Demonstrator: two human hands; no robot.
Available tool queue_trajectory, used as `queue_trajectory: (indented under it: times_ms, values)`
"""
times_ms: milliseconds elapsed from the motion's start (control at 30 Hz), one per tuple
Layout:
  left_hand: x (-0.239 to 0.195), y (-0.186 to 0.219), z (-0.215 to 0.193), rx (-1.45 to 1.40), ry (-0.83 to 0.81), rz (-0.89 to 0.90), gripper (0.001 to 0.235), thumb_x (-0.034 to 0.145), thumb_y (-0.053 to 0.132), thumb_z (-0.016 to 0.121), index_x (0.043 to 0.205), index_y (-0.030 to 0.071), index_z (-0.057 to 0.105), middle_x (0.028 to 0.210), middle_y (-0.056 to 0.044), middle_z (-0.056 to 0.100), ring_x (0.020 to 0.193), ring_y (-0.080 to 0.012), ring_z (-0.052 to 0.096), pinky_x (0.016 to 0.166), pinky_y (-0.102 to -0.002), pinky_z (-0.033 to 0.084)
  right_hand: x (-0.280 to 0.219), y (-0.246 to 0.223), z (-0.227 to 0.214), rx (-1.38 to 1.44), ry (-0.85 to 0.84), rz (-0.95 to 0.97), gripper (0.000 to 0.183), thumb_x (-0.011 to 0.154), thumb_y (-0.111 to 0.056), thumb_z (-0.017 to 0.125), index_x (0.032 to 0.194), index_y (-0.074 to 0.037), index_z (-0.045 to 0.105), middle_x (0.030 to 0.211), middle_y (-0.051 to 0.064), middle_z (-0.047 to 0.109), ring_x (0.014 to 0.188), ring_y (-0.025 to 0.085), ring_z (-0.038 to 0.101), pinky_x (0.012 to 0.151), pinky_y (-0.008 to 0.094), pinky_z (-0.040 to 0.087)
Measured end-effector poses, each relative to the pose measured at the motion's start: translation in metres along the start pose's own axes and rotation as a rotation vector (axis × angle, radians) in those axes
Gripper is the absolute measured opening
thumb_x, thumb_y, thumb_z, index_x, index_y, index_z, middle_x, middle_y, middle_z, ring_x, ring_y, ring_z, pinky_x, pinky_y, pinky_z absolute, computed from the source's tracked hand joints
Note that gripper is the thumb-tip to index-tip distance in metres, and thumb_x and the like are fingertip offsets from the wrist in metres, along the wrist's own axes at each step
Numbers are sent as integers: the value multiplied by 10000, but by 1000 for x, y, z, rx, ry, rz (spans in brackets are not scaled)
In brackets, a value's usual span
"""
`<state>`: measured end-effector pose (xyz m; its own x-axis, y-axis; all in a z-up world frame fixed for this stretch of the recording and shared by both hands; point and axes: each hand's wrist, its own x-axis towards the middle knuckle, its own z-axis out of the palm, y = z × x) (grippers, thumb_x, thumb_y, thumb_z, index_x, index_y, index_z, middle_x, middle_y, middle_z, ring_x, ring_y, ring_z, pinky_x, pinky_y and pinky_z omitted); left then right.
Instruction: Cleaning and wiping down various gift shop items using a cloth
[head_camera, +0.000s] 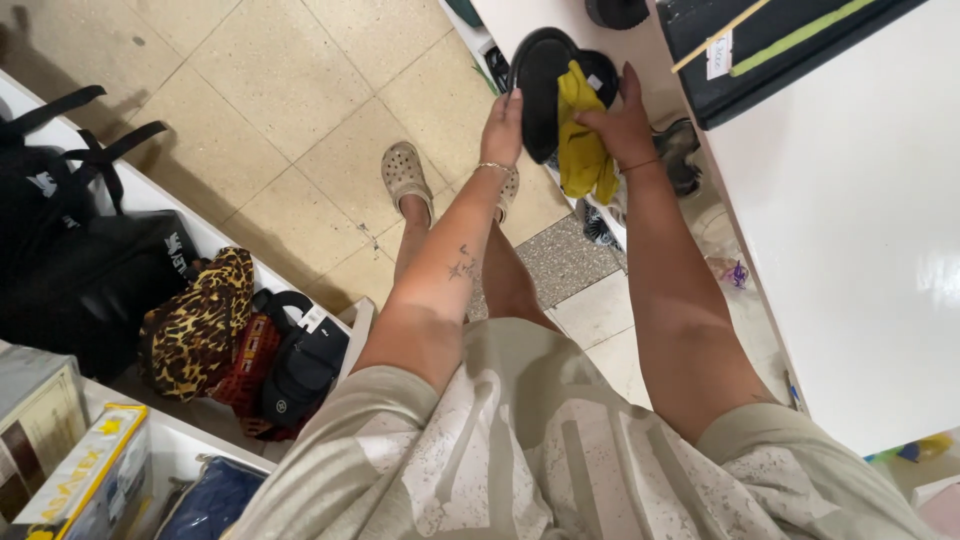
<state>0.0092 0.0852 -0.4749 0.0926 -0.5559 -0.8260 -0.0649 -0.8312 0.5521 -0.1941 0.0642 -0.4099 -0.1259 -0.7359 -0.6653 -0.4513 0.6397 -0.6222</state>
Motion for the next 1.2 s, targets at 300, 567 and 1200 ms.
queue_trajectory:
  times_ms: [300, 567, 1200]
  values:
    - [-139, 49, -125, -513, 120, 71, 966, 849, 716, 431, 1552, 57, 383, 1617, -149, 410, 1495, -244, 395, 1237, -345, 303, -125, -112, 44, 96, -300, -229, 886, 820, -139, 801, 1579, -207, 348, 1704, 2, 248, 612, 25, 495, 576, 176, 440]
    - [-228, 58, -213, -939, 17, 578, 421, 1109, 343, 584, 1430, 72, 552, 1322, -213, 660, 1187, -271, 665, 1056, -484, 555, -281, -275, 17, -215, 21, -782, 415, 869, -155, 798, 1266, -176, 677, 1491, 58, 548, 1050, 284, 686, 858, 368, 495]
    - [-419, 122, -409, -879, -13, 1084, 493, 1162, 386, 395, 1513, 51, 485, 1412, -197, 606, 1289, -260, 590, 1152, -500, 440, -551, -436, 146, -934, 487, -1874, 345, 992, -102, 414, 1231, -93, 662, 1301, 117, 581, 1008, 325, 530, 724, 381, 416]
